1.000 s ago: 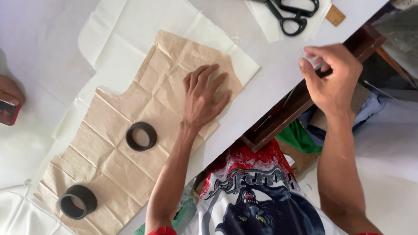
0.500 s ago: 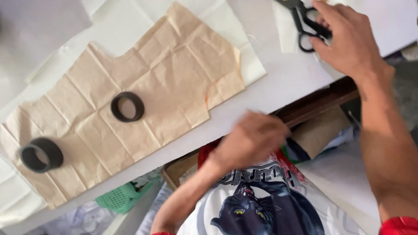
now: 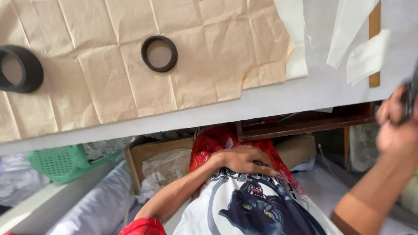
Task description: The person lays a piece of white fabric on a table and places a brown paper pattern on top. They use black tape to secure the pattern to the fabric. Then, using a pair of scissors, they cut the fabric along the edges of the pattern.
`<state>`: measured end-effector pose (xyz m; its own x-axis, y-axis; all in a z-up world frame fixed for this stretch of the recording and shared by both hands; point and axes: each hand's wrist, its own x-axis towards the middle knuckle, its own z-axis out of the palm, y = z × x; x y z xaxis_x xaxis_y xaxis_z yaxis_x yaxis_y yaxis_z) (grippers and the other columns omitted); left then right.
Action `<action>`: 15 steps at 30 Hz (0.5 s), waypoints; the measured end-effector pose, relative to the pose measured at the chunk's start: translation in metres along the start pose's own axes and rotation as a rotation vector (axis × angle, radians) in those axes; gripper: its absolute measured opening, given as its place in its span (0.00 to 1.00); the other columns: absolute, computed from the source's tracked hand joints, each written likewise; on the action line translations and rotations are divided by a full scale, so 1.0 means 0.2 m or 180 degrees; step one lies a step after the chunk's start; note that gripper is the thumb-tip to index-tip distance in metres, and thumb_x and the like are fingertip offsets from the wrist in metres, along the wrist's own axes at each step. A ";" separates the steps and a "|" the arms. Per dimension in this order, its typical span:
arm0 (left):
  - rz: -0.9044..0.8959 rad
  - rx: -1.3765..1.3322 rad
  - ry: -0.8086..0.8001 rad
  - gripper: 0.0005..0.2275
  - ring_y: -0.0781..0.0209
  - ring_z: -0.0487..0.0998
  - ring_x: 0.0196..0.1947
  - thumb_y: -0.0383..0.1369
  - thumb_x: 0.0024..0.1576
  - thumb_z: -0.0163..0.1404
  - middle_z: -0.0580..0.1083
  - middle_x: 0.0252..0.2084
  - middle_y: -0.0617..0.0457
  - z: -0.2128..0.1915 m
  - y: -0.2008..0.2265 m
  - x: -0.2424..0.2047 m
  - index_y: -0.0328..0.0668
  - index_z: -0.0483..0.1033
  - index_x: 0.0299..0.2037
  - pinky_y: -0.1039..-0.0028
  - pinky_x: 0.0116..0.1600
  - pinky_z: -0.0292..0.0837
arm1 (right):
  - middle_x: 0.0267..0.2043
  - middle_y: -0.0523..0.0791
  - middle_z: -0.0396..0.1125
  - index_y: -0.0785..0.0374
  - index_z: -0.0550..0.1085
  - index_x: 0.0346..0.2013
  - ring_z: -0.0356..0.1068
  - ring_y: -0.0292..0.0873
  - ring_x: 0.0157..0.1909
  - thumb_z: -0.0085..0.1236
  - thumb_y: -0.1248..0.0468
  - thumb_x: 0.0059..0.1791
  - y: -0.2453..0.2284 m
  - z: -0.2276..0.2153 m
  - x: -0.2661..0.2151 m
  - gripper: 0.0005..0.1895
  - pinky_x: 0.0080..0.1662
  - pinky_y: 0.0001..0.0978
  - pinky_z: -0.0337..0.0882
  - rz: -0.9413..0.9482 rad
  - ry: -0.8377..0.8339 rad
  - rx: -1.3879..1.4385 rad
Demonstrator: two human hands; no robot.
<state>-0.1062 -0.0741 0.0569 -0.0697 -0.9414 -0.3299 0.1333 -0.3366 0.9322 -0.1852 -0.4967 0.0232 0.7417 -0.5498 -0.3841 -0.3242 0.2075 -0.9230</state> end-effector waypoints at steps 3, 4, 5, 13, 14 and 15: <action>0.0022 -0.0215 0.0213 0.25 0.56 0.80 0.54 0.55 0.57 0.41 0.81 0.54 0.54 0.00 0.01 -0.02 0.49 0.82 0.49 0.70 0.57 0.71 | 0.35 0.36 0.59 0.43 0.56 0.83 0.55 0.29 0.29 0.67 0.54 0.51 -0.09 0.46 -0.66 0.48 0.31 0.18 0.57 -0.0717 0.0004 0.1111; 0.0060 -0.0237 0.0309 0.25 0.56 0.80 0.54 0.55 0.57 0.41 0.81 0.54 0.54 0.00 0.02 -0.01 0.49 0.82 0.49 0.70 0.57 0.71 | 0.35 0.36 0.59 0.43 0.56 0.83 0.55 0.29 0.29 0.67 0.54 0.51 -0.07 0.48 -0.72 0.48 0.31 0.18 0.57 -0.0725 -0.0096 0.1073; -0.0016 -0.0229 0.0241 0.26 0.56 0.80 0.53 0.56 0.56 0.41 0.80 0.54 0.55 0.00 0.03 0.01 0.49 0.82 0.49 0.70 0.55 0.71 | 0.33 0.37 0.58 0.50 0.57 0.79 0.52 0.29 0.27 0.65 0.56 0.51 -0.05 0.49 -0.80 0.44 0.29 0.18 0.54 -0.0546 -0.0286 0.1182; -0.0118 -0.0002 0.0221 0.30 0.57 0.79 0.56 0.61 0.51 0.40 0.80 0.56 0.57 -0.01 0.07 0.19 0.52 0.81 0.52 0.69 0.57 0.70 | 0.27 0.54 0.61 0.64 0.66 0.71 0.50 0.33 0.19 0.63 0.70 0.42 0.01 -0.49 -0.40 0.40 0.22 0.15 0.50 0.0540 -0.1325 0.0379; -0.0051 -0.0027 0.0205 0.28 0.57 0.78 0.57 0.59 0.53 0.40 0.79 0.57 0.57 -0.01 0.07 0.23 0.54 0.81 0.53 0.68 0.58 0.69 | 0.28 0.55 0.63 0.66 0.65 0.71 0.52 0.33 0.21 0.64 0.72 0.40 -0.06 -0.59 -0.27 0.43 0.23 0.16 0.50 0.0650 -0.1583 0.0034; -0.0017 -0.0042 0.0219 0.27 0.57 0.77 0.58 0.58 0.55 0.40 0.78 0.59 0.57 -0.02 0.06 0.26 0.56 0.80 0.55 0.67 0.59 0.68 | 0.29 0.56 0.66 0.68 0.64 0.72 0.54 0.33 0.23 0.66 0.73 0.37 -0.11 -0.66 -0.12 0.47 0.24 0.18 0.49 0.0754 -0.1876 -0.0286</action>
<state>-0.1050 -0.1265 0.0512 -0.0023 -0.9387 -0.3446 0.1462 -0.3413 0.9285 -0.2734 -0.5954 0.0563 0.8340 0.0449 -0.5499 -0.5478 0.1859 -0.8157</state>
